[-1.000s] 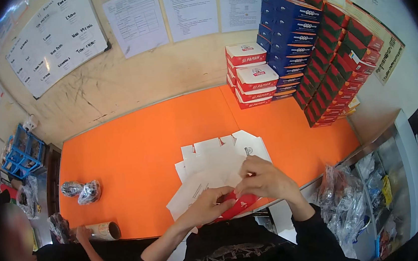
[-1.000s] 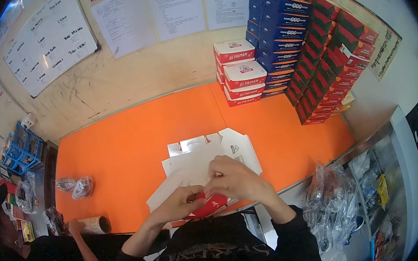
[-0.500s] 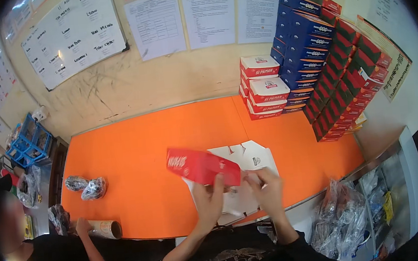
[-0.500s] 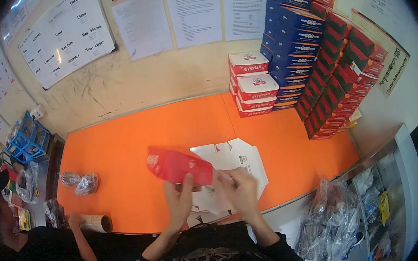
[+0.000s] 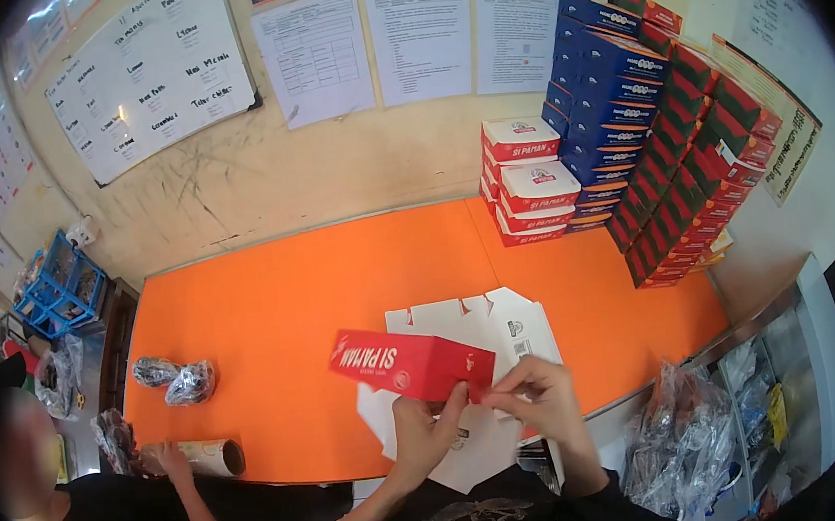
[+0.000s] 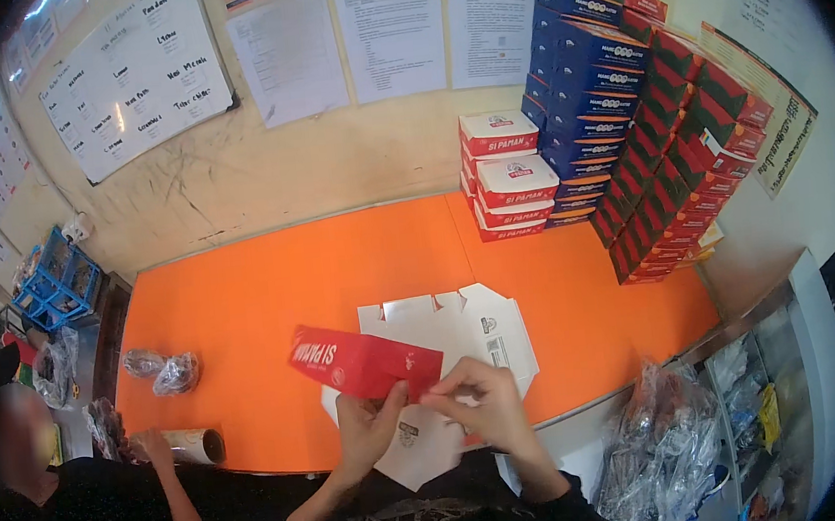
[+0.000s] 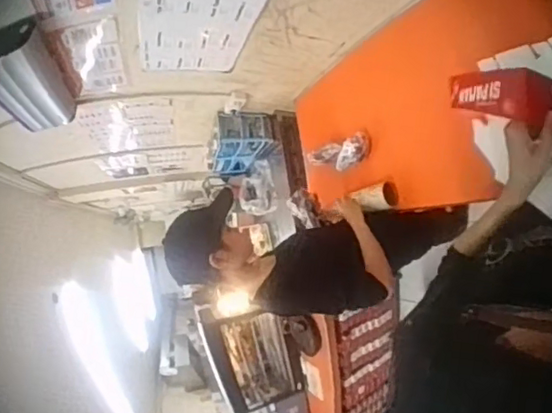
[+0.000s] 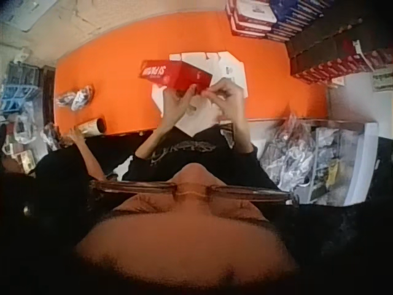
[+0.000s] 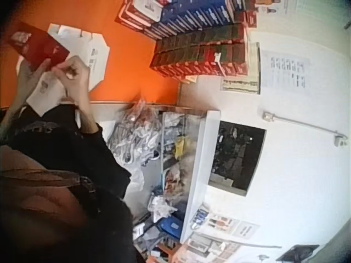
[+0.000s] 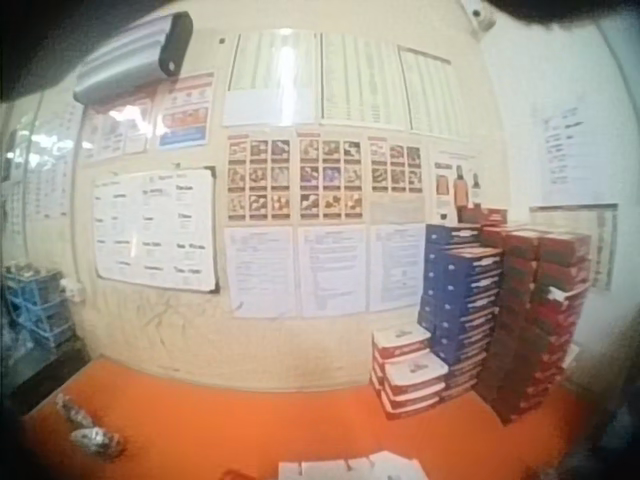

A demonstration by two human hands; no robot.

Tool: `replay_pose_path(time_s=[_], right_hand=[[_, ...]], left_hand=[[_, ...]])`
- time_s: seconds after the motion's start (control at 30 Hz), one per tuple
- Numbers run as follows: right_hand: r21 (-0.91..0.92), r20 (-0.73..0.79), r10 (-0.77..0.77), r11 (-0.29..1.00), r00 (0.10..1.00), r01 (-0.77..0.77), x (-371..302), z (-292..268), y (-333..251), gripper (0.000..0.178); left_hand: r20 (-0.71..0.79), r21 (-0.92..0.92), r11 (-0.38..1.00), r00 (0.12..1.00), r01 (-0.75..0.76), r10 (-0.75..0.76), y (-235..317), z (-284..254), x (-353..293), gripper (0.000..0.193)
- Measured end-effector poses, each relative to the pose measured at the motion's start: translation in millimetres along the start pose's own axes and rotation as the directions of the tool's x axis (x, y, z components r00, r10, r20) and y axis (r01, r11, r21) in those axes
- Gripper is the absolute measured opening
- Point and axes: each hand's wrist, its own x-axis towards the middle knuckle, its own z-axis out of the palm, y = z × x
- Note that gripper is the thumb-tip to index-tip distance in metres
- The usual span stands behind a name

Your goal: The person folds and assembles cardboard boxes by hand on an orange tabletop, taking them from a stack and placing finished boxes into a separate pile.

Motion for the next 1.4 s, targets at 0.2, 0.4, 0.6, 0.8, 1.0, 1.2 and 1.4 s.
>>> replay_pose_path(time_s=[0.2,0.4,0.6,0.8,1.0,1.2,1.4], right_hand=[[-0.495,0.410,0.107,0.860,0.906,0.123,42.1,-36.8,-20.1,0.033],[-0.210,0.585,-0.146,0.923,0.798,0.323,36.1,-65.0,-57.9,0.025],[0.470,0.574,-0.062,0.842,0.816,-0.267,48.1,-58.0,-25.6,0.052],[-0.330,0.451,-0.131,0.895,0.883,0.301,12.2,-21.0,-34.2,0.050],[-0.336,0.514,-0.590,0.529,0.622,0.779,5.6,-47.1,-52.0,0.022],[-0.106,0.588,-0.518,0.712,0.621,0.694,27.5,-15.6,-66.9,0.037],[0.059,0.594,-0.491,0.817,0.637,0.574,38.2,-3.9,-24.7,0.042]], left_hand=[[0.244,-0.212,0.945,0.950,0.250,-0.196,-20.0,-13.9,-9.0,0.042],[0.892,-0.342,0.938,0.336,0.065,0.302,33.1,-83.9,27.3,0.075],[0.807,0.093,0.993,0.590,-0.071,-0.033,48.6,-56.8,30.0,0.118],[0.484,0.392,0.848,0.863,-0.358,0.140,38.9,-42.5,34.0,0.090],[0.623,0.360,0.882,0.782,-0.305,0.016,44.5,-34.8,25.4,0.102],[0.509,-0.121,0.982,0.840,-0.147,0.189,18.9,-20.8,6.7,0.136],[0.265,-0.574,0.802,0.964,0.161,-0.005,0.7,-14.8,16.4,0.091]])
